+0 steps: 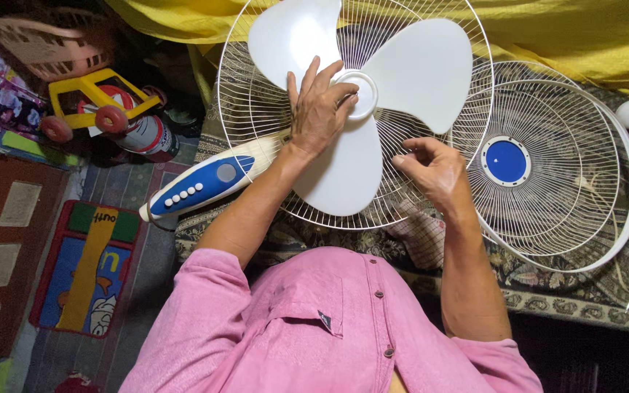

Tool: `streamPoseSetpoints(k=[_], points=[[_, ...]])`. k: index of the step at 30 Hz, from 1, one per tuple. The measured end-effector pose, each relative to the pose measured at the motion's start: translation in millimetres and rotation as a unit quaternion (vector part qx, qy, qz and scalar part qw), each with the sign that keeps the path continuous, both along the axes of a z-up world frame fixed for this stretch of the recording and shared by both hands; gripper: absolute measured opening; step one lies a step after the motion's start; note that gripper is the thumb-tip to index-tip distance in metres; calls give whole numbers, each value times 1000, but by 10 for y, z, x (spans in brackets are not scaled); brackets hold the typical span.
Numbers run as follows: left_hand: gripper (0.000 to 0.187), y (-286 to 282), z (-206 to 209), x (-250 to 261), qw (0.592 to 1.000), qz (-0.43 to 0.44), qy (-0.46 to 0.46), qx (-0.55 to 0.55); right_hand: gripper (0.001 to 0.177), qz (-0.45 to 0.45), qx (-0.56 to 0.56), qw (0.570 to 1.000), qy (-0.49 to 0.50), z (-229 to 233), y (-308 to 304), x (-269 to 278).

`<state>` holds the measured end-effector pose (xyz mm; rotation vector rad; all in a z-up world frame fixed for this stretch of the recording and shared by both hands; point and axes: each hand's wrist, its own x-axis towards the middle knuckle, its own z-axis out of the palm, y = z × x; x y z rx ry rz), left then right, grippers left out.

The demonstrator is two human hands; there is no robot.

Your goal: The person assembles a white electric fan by hand. They attach the fan blades to the motor hub, secure them with a nut, and then attach the front and rear wire cages to complete the assembly.

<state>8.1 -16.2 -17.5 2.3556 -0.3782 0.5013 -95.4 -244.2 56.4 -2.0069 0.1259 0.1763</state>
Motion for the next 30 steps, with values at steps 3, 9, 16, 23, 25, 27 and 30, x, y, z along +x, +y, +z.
streamPoseSetpoints(k=[3, 9, 16, 23, 25, 27, 30], points=[[9, -5, -52, 39, 999, 2, -29, 14, 39, 27, -55, 998, 19, 32, 127, 2], [8, -4, -121, 79, 998, 10, -60, 21, 34, -21, -147, 988, -40, -19, 121, 32], [7, 0, -136, 89, 997, 19, -64, 35, 40, 35, -228, 968, -102, -229, -77, 257], [8, 2, -4, 24, 999, 23, -42, 25, 42, 31, -200, 964, -173, -216, 16, 267], [8, 4, -4, 17, 998, 26, -45, 31, 41, 0, -151, 987, -54, -172, 4, 220], [8, 0, -9, 47, 998, 27, -51, 33, 39, -16, -109, 994, -10, -75, 24, 165], [7, -31, -59, 57, 997, 25, -58, 37, 37, -2, -82, 996, -45, 9, 56, 65]])
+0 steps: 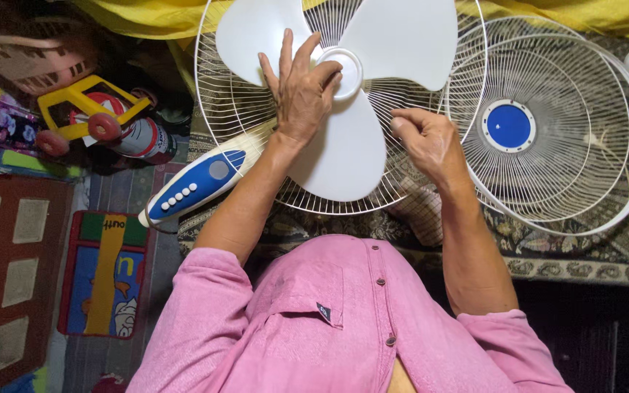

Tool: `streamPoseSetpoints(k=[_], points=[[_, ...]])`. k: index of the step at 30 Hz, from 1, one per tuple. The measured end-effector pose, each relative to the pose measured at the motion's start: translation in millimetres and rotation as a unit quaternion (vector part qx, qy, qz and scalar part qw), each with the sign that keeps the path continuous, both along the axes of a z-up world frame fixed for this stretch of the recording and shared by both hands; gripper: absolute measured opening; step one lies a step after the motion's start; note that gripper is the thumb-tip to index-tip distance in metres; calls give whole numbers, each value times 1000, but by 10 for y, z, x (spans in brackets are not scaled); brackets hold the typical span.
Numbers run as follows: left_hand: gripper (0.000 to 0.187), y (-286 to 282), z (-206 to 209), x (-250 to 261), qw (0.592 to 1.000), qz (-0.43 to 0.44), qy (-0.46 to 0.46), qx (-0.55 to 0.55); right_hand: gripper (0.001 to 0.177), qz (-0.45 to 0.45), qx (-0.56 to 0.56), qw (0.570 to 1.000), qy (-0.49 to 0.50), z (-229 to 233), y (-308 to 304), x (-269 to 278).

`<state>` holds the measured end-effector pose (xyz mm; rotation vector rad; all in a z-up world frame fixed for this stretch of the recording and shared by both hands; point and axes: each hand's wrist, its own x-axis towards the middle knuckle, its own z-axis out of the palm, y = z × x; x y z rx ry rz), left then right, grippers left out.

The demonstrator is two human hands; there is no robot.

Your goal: The person assembles a white electric fan by hand. They attach the fan blades to the motor hub, secure them with a nut, and then attach the front and rear wire cages to complete the assembly.

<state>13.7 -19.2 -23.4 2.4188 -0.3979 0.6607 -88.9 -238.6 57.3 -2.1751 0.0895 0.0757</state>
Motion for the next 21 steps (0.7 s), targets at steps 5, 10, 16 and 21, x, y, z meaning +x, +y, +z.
streamPoseSetpoints(k=[5, 10, 16, 21], points=[[8, 71, 3, 8, 1000, 0, 3, 28, 53, 2, -33, 999, 14, -12, 41, -53], [8, 91, 63, -24, 998, -6, 52, 28, 61, -20, -12, 999, -44, -140, -12, -138], [28, 118, 103, -89, 997, -26, 64, 39, 49, -72, 31, 995, -69, -159, -28, -388], [42, 86, 73, -118, 997, -51, 36, 50, 39, -121, 51, 988, -80, -148, 15, -505]])
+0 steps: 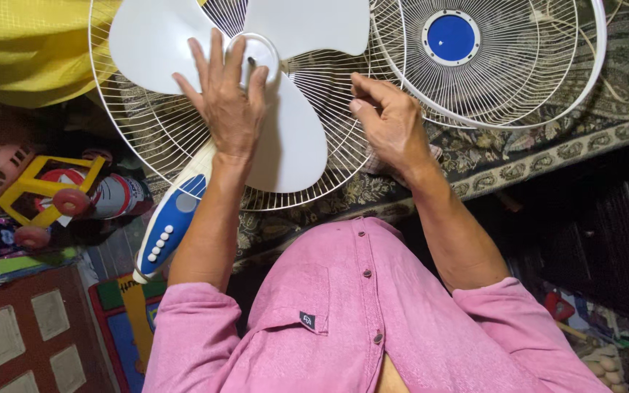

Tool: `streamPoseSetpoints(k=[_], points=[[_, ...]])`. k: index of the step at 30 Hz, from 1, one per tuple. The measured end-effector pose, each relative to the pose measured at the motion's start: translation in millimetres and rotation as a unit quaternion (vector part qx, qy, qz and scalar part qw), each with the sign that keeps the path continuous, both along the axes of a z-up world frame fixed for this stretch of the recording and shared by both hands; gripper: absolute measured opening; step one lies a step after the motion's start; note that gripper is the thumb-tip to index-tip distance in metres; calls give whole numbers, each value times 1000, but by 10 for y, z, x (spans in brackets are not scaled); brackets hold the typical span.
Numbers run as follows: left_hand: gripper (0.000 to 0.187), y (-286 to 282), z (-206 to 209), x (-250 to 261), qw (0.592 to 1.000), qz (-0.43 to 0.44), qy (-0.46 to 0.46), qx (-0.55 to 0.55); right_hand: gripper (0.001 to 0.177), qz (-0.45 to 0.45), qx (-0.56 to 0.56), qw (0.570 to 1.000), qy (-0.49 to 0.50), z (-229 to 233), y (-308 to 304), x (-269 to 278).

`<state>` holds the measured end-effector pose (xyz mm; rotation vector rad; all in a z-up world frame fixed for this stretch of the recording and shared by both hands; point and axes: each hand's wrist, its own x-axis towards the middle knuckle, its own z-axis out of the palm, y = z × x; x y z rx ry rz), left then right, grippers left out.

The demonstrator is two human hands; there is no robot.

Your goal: The person assembles a white electric fan by hand. They attach the fan blades to the motor hub, secure them with a nut, and then attach the front and rear wire cages to complete the assembly.

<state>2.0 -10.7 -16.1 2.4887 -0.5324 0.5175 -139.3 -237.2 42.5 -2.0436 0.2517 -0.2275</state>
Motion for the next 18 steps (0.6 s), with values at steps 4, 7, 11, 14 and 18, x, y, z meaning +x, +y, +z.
streamPoseSetpoints(k=[4, 7, 11, 14, 18], points=[[42, -132, -1, -14, 999, -29, -29, 25, 37, -15, -18, 999, -36, -17, 45, -21], [45, -185, 41, -77, 998, -52, -30, 20, 35, -25, -24, 998, -57, -52, 49, -47], [47, -181, 92, -85, 997, -75, -21, 18, 32, -56, 4, 995, -82, -77, 48, -89], [44, -180, 152, -98, 996, -80, -28, 14, 31, -91, 44, 991, -93, -104, 21, -163], [37, -306, 278, -321, 992, -118, -45, 6, 28, -149, 19, 984, -94, -191, -108, -277]])
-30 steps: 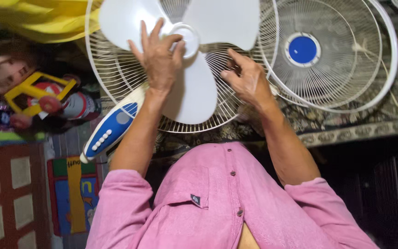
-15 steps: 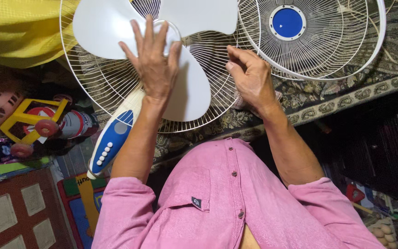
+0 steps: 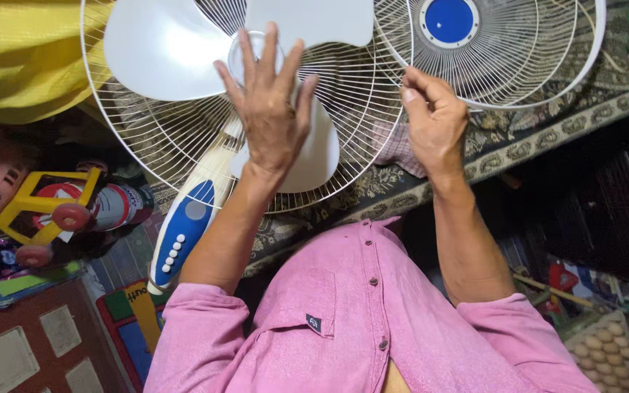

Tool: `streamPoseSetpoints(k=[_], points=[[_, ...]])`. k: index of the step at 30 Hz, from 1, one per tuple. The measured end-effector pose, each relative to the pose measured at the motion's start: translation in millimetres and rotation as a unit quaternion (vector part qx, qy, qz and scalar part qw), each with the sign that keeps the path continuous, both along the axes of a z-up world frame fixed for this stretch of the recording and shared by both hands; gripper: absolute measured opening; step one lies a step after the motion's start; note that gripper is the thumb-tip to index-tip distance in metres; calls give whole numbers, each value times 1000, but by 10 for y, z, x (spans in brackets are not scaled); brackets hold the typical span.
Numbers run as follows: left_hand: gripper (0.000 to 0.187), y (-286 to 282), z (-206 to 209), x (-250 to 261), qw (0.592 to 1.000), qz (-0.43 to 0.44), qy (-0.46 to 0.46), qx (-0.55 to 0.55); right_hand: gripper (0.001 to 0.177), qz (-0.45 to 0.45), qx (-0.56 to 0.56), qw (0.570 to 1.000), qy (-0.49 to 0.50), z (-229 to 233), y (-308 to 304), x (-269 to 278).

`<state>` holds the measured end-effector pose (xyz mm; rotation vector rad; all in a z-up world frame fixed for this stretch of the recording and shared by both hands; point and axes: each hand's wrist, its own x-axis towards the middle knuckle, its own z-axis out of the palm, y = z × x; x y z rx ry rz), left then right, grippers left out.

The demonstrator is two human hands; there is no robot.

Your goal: The person assembles a white electric fan by hand. They attach the fan blades to the motor hub, secure them with a nut, and then attach the front and rear wire cages to complete the assembly.

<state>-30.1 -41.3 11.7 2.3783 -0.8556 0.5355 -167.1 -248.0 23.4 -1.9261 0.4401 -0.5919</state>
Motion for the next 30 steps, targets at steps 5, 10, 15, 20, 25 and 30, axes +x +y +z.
streamPoseSetpoints(k=[5, 10, 15, 20, 25, 30], points=[[32, -325, 219, -401, 995, -95, 16, -35, 29, -19, 63, 997, -36, -67, -158, -145], [26, -682, 265, -795, 962, -194, 132, -142, 28, -32, 79, 996, -15, -144, -380, -281], [43, -1130, 24, -1254, 930, -255, 212, -160, 27, -35, 66, 997, 20, -480, -683, -426], [49, -1443, -523, -1521, 914, -183, 326, -159, 29, -31, 156, 981, 108, -846, -920, -593], [41, -1669, -1181, -1400, 884, -47, 456, -91, 35, 31, -29, 983, 179, -1236, -1099, -695], [55, -1896, -1679, -1334, 947, 7, 319, 16, 42, 131, -137, 970, 150, -1842, -1213, -668]])
